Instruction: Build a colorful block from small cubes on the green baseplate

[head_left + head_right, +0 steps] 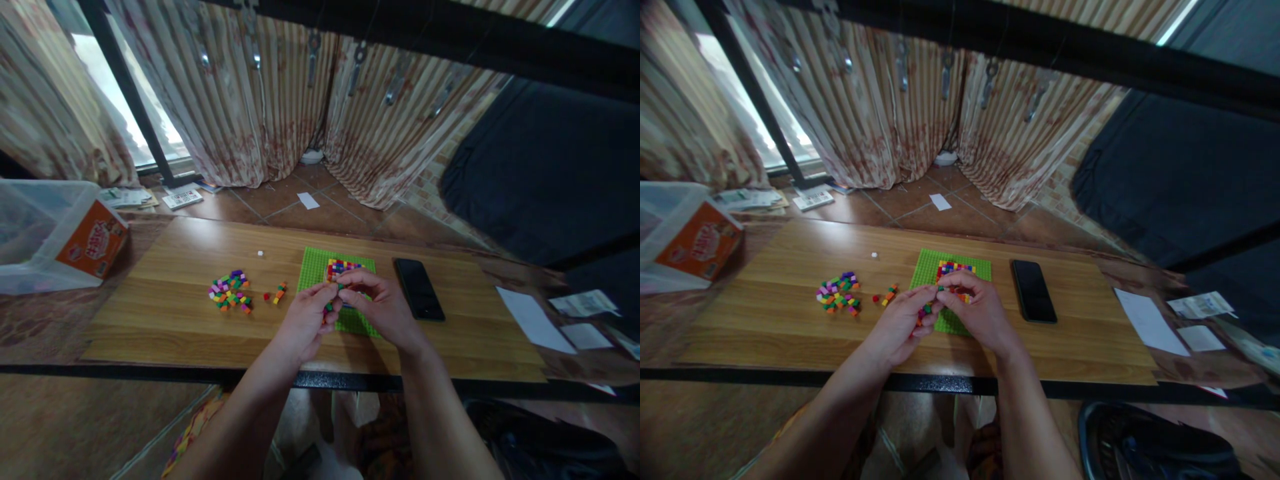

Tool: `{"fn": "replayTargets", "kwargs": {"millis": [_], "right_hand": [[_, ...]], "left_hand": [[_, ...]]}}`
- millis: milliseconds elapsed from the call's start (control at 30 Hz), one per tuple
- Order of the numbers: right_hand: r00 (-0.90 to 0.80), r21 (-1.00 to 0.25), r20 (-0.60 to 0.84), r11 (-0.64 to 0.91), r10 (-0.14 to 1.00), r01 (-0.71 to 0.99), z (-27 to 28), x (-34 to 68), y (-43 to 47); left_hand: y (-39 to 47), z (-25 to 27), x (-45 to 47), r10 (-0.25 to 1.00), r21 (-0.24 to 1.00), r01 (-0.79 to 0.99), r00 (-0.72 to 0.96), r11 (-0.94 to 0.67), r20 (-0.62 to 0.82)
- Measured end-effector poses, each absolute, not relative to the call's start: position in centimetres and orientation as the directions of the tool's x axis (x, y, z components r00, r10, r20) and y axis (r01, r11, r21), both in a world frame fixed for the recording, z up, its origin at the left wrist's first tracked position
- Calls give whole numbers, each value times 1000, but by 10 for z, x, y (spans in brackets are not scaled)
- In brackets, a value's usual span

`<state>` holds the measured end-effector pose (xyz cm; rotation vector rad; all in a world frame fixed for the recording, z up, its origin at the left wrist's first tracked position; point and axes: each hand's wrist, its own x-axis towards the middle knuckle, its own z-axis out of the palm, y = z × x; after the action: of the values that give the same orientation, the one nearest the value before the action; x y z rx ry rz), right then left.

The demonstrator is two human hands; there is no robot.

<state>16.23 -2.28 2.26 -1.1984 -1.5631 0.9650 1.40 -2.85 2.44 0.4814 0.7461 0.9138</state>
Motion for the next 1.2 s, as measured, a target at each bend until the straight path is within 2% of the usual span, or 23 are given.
{"fn": "replayTargets", "kwargs": {"millis": [200, 333, 467, 600, 1033, 1133, 1200], "right_hand": [[-112, -921, 246, 268, 963, 284, 27, 167, -23], [63, -922, 281, 251, 958, 296, 21, 184, -18], [186, -890, 258, 158, 948, 428, 9, 207, -13], [197, -882, 210, 99, 958, 461, 1, 210, -10], [177, -832, 236, 105, 955, 545, -7, 201, -1], [209, -857, 157, 29, 965, 514, -9, 203, 1], [232, -900, 89, -21, 969, 435, -11, 204, 3]], "left_hand": [[-29, 24, 15, 837, 647, -536, 413, 542, -359], [-28, 23, 13, 853, 665, -534, 347, 522, -390], [-26, 24, 10, 869, 684, -540, 250, 490, -426], [-25, 24, 10, 879, 695, -542, 222, 471, -422], [-26, 22, 10, 876, 691, -543, 234, 477, -421], [-26, 22, 10, 872, 687, -540, 246, 486, -423], [-26, 23, 10, 867, 685, -534, 254, 495, -429]]}}
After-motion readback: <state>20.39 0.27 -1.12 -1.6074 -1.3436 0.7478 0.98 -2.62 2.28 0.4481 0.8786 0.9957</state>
